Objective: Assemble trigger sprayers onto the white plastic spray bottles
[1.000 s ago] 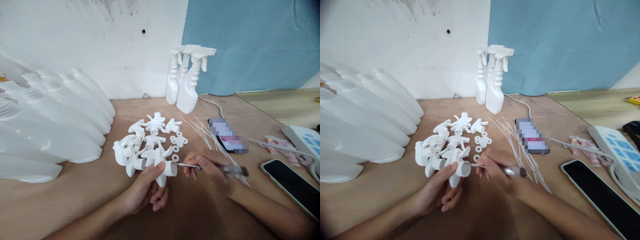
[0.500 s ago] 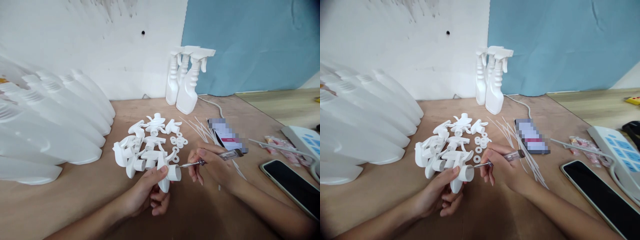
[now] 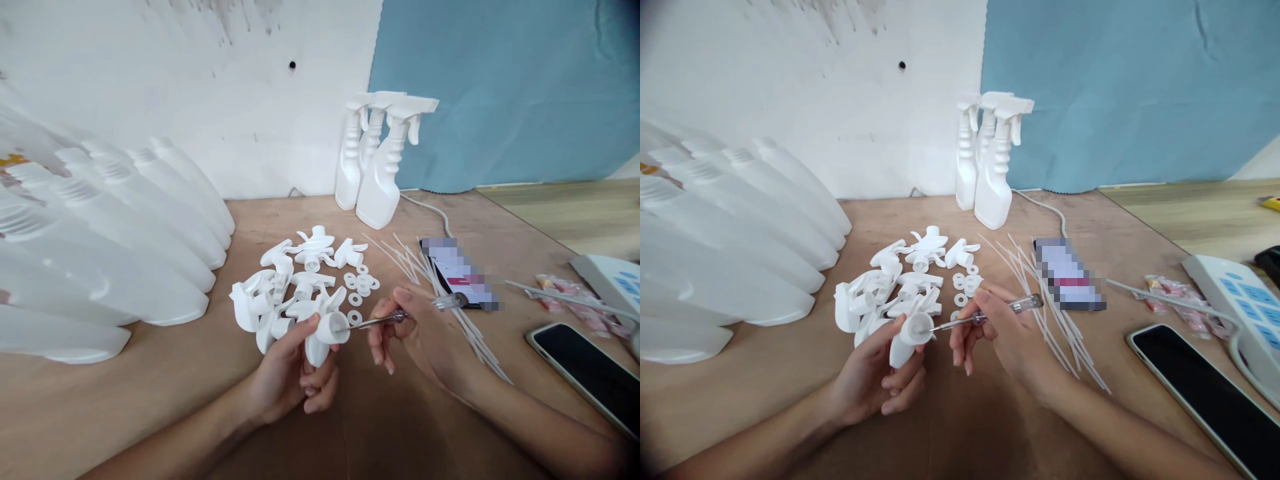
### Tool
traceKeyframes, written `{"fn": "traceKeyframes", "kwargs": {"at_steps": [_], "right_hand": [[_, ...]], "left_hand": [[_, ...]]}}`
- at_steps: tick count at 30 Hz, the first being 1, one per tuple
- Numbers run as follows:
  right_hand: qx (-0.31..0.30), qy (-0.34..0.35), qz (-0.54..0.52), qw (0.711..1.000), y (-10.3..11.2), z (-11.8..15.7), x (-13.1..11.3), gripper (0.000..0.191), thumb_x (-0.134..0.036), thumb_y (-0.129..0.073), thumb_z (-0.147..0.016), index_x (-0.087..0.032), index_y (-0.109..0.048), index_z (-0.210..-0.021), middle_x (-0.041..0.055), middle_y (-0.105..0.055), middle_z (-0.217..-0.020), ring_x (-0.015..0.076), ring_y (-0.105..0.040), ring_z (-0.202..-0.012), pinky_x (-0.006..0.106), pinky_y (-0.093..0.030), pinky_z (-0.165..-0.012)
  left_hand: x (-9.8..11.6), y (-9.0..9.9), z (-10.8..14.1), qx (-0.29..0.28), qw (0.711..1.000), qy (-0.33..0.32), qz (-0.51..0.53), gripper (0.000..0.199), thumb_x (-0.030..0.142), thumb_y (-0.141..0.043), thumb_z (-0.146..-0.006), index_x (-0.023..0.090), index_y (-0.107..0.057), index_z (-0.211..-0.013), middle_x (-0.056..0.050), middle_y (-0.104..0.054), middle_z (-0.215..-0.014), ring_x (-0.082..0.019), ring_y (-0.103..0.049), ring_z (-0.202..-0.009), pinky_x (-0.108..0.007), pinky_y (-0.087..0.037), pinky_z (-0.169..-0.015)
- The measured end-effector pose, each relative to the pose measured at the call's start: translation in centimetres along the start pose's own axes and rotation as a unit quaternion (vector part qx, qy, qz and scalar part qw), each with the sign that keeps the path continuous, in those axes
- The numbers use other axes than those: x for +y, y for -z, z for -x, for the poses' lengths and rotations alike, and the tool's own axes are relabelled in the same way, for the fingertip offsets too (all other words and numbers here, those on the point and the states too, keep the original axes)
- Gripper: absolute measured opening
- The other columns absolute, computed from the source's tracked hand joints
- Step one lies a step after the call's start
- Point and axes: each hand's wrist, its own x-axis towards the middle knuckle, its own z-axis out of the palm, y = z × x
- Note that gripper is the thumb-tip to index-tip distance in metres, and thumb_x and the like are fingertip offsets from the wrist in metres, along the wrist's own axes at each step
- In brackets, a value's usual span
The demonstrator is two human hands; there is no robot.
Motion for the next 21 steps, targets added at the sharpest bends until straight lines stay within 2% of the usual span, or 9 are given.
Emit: {"fn": "traceKeyframes", "kwargs": {"at_steps": [3,5,9,11,12,14,18,21], "right_hand": [[-0.029,0.055,0.034,0.998,0.3,0.2,0.0,0.031,-0.043,-0.052,-0.097,-0.019,-0.065,-0.081,0.0039,-0.071,-0.067,0.0189,-0.068,-0.053,0.031,-0.056,-0.045],[-0.017,0.123,0.119,0.985,0.6,0.6,0.0,0.029,-0.042,-0.051,-0.099,-0.023,-0.067,-0.086,0.0042,-0.071,-0.072,0.0198,-0.069,-0.060,0.034,-0.058,-0.053],[-0.005,0.279,0.315,0.907,0.6,1.1,0.6,0.022,-0.034,-0.050,-0.100,-0.026,-0.067,-0.090,0.0042,-0.071,-0.079,0.0189,-0.068,-0.068,0.034,-0.057,-0.063],[0.003,0.326,0.353,0.877,0.4,1.1,1.0,0.023,-0.032,-0.047,-0.101,-0.025,-0.065,-0.086,0.0035,-0.071,-0.077,0.0175,-0.067,-0.066,0.032,-0.056,-0.060],[0.016,0.331,0.361,0.872,0.3,1.0,1.1,0.026,-0.033,-0.047,-0.101,-0.025,-0.064,-0.083,0.0032,-0.071,-0.074,0.0171,-0.066,-0.063,0.031,-0.055,-0.057],[0.040,0.294,0.355,0.887,0.3,0.9,1.3,0.032,-0.039,-0.047,-0.100,-0.024,-0.064,-0.077,0.0031,-0.069,-0.068,0.0170,-0.065,-0.057,0.031,-0.054,-0.053],[0.040,0.170,0.281,0.944,0.7,1.0,0.8,0.036,-0.044,-0.052,-0.098,-0.022,-0.068,-0.075,0.0040,-0.070,-0.066,0.0186,-0.067,-0.058,0.032,-0.057,-0.055],[0.027,0.149,0.235,0.960,0.9,1.1,0.2,0.033,-0.041,-0.056,-0.097,-0.020,-0.070,-0.075,0.0041,-0.071,-0.068,0.0187,-0.068,-0.059,0.032,-0.058,-0.056]], "left_hand": [[0.0,0.3,0.0,-0.034,0.998,-0.008,0.050,0.051,0.052,-0.024,-0.102,0.018,-0.062,-0.091,0.008,-0.030,-0.042,-0.009,-0.033,-0.032,-0.022,-0.026,-0.040],[0.0,0.3,-0.1,-0.032,0.998,-0.006,0.055,0.052,0.052,-0.024,-0.102,0.019,-0.062,-0.092,0.008,-0.031,-0.043,-0.009,-0.033,-0.031,-0.022,-0.025,-0.039],[-0.1,0.4,-0.2,-0.010,0.999,0.009,0.039,0.050,0.053,-0.026,-0.102,0.019,-0.061,-0.093,0.008,-0.033,-0.043,-0.009,-0.035,-0.031,-0.021,-0.026,-0.038],[-0.2,0.4,-0.3,-0.001,0.999,0.018,0.032,0.049,0.054,-0.027,-0.102,0.019,-0.060,-0.094,0.008,-0.033,-0.042,-0.009,-0.036,-0.031,-0.020,-0.026,-0.038],[-0.2,0.3,-0.3,0.005,0.999,0.021,0.028,0.049,0.053,-0.027,-0.102,0.018,-0.060,-0.093,0.008,-0.033,-0.042,-0.009,-0.036,-0.031,-0.020,-0.026,-0.038],[-0.3,0.3,-0.3,0.017,0.999,0.027,0.015,0.049,0.052,-0.026,-0.102,0.018,-0.059,-0.091,0.008,-0.032,-0.042,-0.009,-0.036,-0.031,-0.019,-0.026,-0.038],[-0.5,0.1,-0.2,0.026,0.999,0.033,-0.018,0.048,0.053,-0.028,-0.101,0.018,-0.057,-0.087,0.008,-0.033,-0.043,-0.009,-0.037,-0.033,-0.019,-0.029,-0.039],[-0.4,-0.1,-0.1,0.033,0.998,0.032,-0.030,0.048,0.052,-0.027,-0.101,0.018,-0.056,-0.085,0.009,-0.030,-0.042,-0.008,-0.036,-0.033,-0.019,-0.027,-0.040]]}}
